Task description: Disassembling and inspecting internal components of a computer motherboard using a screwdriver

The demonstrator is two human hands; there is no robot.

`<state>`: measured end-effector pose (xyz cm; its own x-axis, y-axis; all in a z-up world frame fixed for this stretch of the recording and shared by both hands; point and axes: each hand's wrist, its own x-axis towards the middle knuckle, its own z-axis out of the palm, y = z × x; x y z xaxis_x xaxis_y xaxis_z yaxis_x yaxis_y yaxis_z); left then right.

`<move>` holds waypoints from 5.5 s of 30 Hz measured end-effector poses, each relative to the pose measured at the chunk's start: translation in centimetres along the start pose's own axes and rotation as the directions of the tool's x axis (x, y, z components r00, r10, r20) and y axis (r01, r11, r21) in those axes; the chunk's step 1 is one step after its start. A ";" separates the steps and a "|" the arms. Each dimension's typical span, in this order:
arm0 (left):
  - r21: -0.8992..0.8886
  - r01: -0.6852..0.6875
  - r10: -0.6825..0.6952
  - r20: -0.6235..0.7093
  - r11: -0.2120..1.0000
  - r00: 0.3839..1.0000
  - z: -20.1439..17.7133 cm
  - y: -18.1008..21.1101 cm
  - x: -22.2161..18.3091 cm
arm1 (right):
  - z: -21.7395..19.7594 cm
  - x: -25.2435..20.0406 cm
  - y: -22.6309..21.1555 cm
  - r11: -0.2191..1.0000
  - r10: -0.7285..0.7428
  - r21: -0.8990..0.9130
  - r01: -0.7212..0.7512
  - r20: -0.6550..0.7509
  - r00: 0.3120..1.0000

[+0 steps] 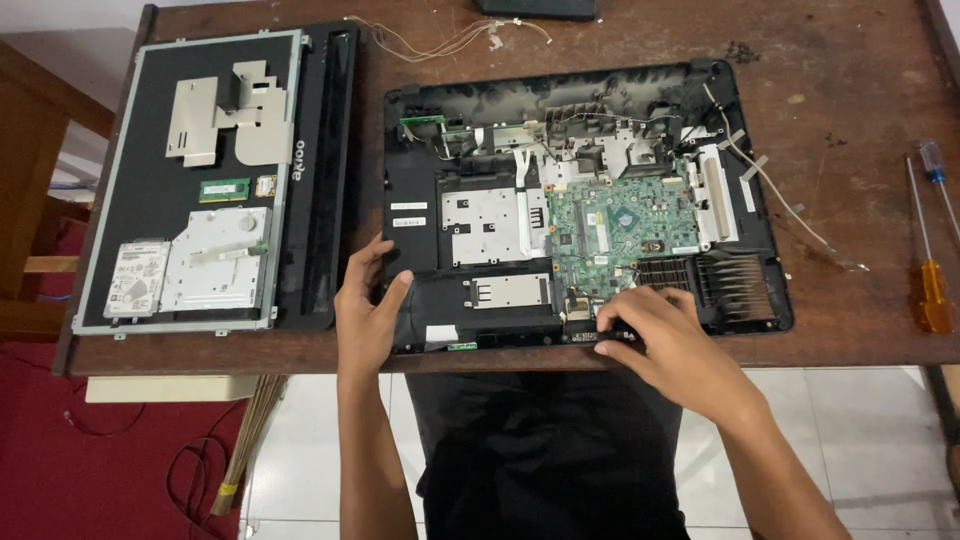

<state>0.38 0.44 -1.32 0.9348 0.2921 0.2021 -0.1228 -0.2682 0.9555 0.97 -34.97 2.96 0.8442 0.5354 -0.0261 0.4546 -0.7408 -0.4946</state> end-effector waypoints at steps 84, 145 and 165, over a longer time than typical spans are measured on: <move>0.033 -0.003 0.003 0.029 0.999 1.000 0.4 -0.5 0.9 | 0.8 -1.9 1.5 0.977 0.052 0.213 0.012 -0.289 0.956; 0.519 -0.371 0.065 0.514 0.770 0.855 9.0 5.7 -3.9 | 2.8 -5.1 2.9 0.987 0.128 0.154 -0.045 -0.588 0.798; 0.478 -0.244 0.154 0.221 0.844 0.963 11.6 5.7 -3.9 | 2.1 -8.8 6.4 0.941 0.338 0.311 -0.133 -0.852 0.399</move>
<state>-0.10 -12.87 0.83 0.9550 0.0374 0.2943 -0.1727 -0.7366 0.6539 -4.14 -43.61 -1.79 0.7329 -0.3825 0.5626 0.2274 -0.6417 -0.7325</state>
